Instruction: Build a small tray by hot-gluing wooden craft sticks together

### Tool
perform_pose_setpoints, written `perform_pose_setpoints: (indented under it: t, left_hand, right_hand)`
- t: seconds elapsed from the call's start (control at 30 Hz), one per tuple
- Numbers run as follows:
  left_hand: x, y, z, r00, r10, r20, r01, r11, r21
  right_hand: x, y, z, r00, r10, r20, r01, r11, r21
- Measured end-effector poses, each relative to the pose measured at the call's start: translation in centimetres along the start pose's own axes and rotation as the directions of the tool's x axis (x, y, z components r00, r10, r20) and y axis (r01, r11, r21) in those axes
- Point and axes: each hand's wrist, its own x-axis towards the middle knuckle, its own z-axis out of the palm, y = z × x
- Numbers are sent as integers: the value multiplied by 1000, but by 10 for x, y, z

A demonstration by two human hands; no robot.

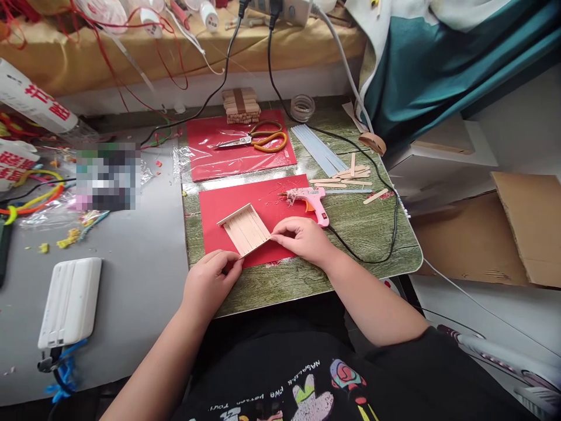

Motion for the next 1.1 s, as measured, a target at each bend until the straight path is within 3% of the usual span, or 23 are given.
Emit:
perform_pose_setpoints:
  t: [0.27, 0.73, 1.1]
  left_hand:
    - [1, 0, -1, 998, -61, 29, 62, 998, -34]
    - [-1, 0, 2, 1000, -24, -8, 24, 1000, -18]
    - [2, -1, 0, 999, -32, 34, 32, 1000, 0]
  right_hand:
    - [1, 2, 0, 1000, -1, 20, 1, 1000, -7]
    - [0, -2, -5, 995, -52, 85, 59, 995, -82]
    - [1, 1, 0, 993, -91, 77, 100, 986, -134]
